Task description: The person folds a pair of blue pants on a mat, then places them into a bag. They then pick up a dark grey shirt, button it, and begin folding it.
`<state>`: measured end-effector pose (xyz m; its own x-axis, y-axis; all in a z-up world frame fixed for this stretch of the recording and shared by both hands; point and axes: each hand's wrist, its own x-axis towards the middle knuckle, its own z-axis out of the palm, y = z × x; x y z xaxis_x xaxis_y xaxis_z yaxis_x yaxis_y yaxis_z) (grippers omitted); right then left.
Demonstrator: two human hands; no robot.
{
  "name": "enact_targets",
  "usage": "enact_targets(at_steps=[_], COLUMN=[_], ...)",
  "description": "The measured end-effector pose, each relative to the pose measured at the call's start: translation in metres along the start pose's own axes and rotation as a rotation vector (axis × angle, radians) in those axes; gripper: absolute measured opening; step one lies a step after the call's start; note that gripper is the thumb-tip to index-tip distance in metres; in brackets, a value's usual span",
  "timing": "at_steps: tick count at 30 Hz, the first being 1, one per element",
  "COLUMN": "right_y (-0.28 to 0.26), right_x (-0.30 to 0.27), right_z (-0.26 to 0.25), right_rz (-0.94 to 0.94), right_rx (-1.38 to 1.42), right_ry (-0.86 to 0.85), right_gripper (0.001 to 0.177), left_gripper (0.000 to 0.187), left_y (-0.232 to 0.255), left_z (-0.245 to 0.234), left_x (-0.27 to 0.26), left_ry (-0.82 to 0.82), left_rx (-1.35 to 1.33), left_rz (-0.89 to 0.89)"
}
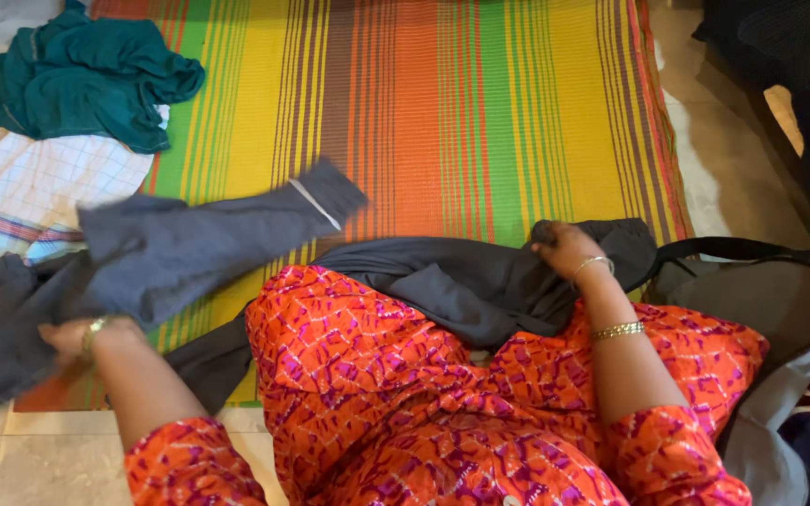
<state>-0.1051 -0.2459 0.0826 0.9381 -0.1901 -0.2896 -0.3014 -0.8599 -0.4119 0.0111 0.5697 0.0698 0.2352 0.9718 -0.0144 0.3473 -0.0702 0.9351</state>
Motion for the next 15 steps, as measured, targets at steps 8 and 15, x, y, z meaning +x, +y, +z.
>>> enact_targets(at_steps=[8, 15], right_y=[0.012, 0.021], right_x=[0.017, 0.022], right_z=[0.0, 0.021], right_rz=[0.256, 0.275], right_rx=[-0.117, -0.209], right_ry=[-0.056, -0.017], right_gripper=[0.095, 0.058], left_gripper=[0.045, 0.103], left_y=[-0.046, -0.024], left_z=[0.085, 0.133], left_x=[-0.089, -0.389], left_ry=[-0.128, -1.44], left_rx=[-0.698, 0.484], left_rz=[0.255, 0.52])
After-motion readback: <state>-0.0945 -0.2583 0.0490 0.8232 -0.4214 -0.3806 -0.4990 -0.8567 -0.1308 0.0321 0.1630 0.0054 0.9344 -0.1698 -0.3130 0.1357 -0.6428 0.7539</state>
